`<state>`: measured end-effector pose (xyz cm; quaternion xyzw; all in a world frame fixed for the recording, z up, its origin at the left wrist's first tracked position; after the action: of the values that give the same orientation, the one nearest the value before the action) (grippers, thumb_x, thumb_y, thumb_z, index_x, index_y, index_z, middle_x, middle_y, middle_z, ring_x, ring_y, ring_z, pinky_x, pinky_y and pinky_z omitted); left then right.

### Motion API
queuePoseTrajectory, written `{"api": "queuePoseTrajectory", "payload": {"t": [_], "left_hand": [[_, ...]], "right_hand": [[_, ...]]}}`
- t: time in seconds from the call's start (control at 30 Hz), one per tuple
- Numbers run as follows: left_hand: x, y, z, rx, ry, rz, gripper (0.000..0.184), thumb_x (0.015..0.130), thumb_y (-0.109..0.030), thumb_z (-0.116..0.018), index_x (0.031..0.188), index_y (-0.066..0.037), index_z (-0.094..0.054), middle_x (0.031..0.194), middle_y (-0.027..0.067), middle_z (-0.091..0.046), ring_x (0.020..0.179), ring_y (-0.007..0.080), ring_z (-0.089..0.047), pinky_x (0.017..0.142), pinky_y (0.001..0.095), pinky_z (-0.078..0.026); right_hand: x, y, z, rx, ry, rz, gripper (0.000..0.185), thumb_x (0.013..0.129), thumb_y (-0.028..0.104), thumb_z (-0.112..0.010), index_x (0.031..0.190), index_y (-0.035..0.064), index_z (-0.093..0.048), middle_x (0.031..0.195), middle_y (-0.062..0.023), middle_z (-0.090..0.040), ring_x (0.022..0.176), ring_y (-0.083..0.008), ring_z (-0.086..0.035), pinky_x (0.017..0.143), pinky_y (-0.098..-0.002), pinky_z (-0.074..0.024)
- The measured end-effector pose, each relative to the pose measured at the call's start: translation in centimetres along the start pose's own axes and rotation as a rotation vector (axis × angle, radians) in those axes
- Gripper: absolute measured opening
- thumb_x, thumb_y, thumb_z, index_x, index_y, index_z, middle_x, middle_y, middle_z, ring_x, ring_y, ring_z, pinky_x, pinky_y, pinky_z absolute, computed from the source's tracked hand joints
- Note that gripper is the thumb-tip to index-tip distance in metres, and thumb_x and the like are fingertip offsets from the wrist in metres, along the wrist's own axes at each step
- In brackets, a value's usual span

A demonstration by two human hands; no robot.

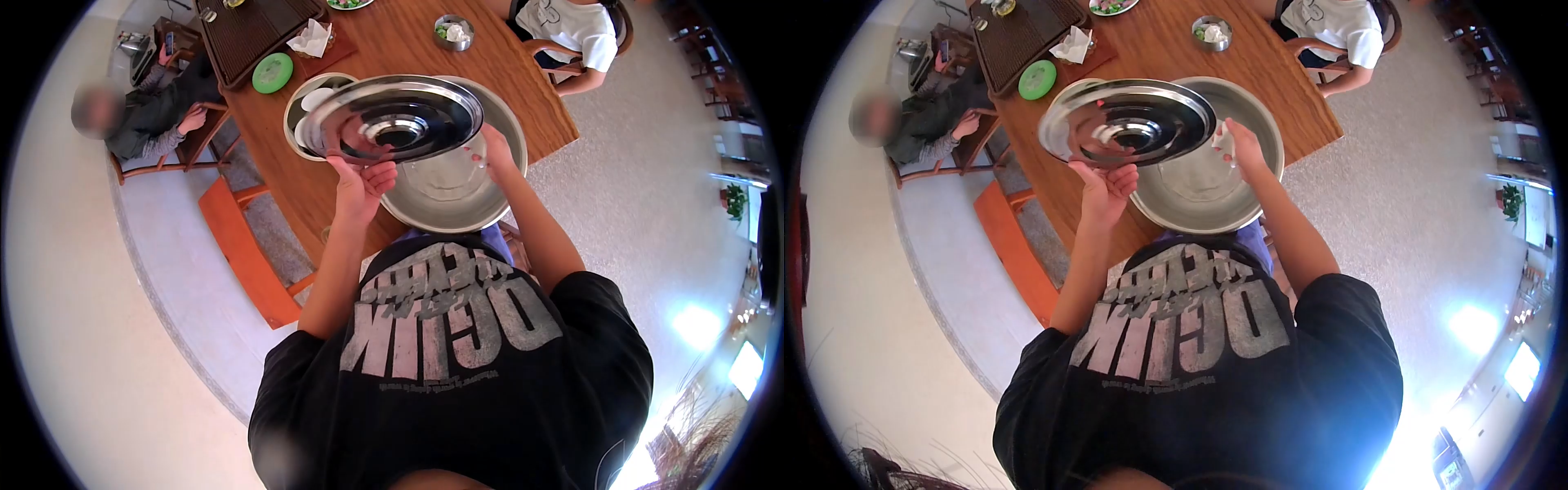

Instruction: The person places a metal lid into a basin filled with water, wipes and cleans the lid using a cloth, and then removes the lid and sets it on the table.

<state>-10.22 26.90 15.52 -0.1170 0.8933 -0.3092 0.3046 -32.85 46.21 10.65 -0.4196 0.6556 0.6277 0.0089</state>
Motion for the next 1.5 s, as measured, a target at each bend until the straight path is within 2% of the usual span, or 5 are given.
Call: {"api": "queuePoseTrajectory", "payload": {"t": [0.33, 0.67, 1.17, 1.27, 1.5], "left_hand": [[1.7, 3.0, 0.8, 0.309, -0.073, -0.143, 0.059, 0.101, -0.054, -0.045, 0.115, 0.001, -0.061, 0.101, 0.0146, -0.071, 0.087, 0.0227, -0.072, 0.076, 0.0339, -0.060], [0.5, 2.8, -1.0, 0.349, 0.454, -0.252, 0.048, 0.103, -0.022, -0.046, 0.147, -0.007, -0.037, 0.140, 0.0136, -0.049, 0.129, 0.0238, -0.049, 0.112, 0.0359, -0.037], [0.8, 1.3, -3.7, 0.189, 0.027, -0.052, 0.049, 0.094, 0.000, -0.052, 0.142, -0.005, -0.047, 0.112, 0.0075, -0.063, 0.086, 0.0132, -0.062, 0.077, 0.0263, -0.054], [5.0, 5.6, 4.6, 0.059, 0.056, 0.600, 0.049, 0.094, 0.004, -0.051, 0.141, -0.005, -0.047, 0.118, 0.0084, -0.061, 0.095, 0.0142, -0.062, 0.084, 0.0285, -0.055], [0.6, -0.1, -4.6, 0.233, 0.049, -0.054, 0.048, 0.094, -0.003, -0.056, 0.141, -0.008, -0.048, 0.097, 0.0038, -0.064, 0.080, 0.0126, -0.063, 0.074, 0.0231, -0.053]], "right_hand": [[-0.9, -0.3, -0.6, 0.213, 0.156, -0.263, 0.047, 0.099, 0.057, -0.044, 0.103, 0.0124, -0.060, 0.094, -0.0082, -0.066, 0.077, -0.0243, -0.068, 0.047, -0.0287, -0.0475], [-1.7, 3.7, 2.4, 0.221, 0.170, -0.165, 0.027, 0.089, 0.007, -0.062, 0.115, 0.0111, -0.056, 0.094, -0.0066, -0.064, 0.077, -0.0181, -0.065, 0.067, -0.0311, -0.0572], [-2.4, 2.4, 1.4, 0.334, 0.134, -0.135, 0.018, 0.087, 0.014, -0.062, 0.104, 0.0117, -0.059, 0.086, -0.0056, -0.061, 0.077, -0.0193, -0.064, 0.066, -0.0347, -0.0552], [-0.6, -1.0, 3.1, 0.359, -0.083, -0.520, 0.017, 0.087, 0.012, -0.063, 0.103, 0.0110, -0.060, 0.088, -0.0056, -0.064, 0.076, -0.0184, -0.063, 0.068, -0.0339, -0.0548], [-3.0, 3.4, 0.3, 0.390, 0.101, -0.171, 0.021, 0.086, 0.014, -0.061, 0.107, 0.0101, -0.061, 0.087, -0.0076, -0.062, 0.080, -0.0199, -0.062, 0.072, -0.0371, -0.0547]]}}
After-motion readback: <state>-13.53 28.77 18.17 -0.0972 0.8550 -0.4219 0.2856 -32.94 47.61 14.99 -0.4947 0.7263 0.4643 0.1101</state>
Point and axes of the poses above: each hand's wrist, its own x-axis towards the middle knuckle, its own z-axis out of the back of the hand, y = z × x, the point moved 3 cm from there along x, towards the middle knuckle
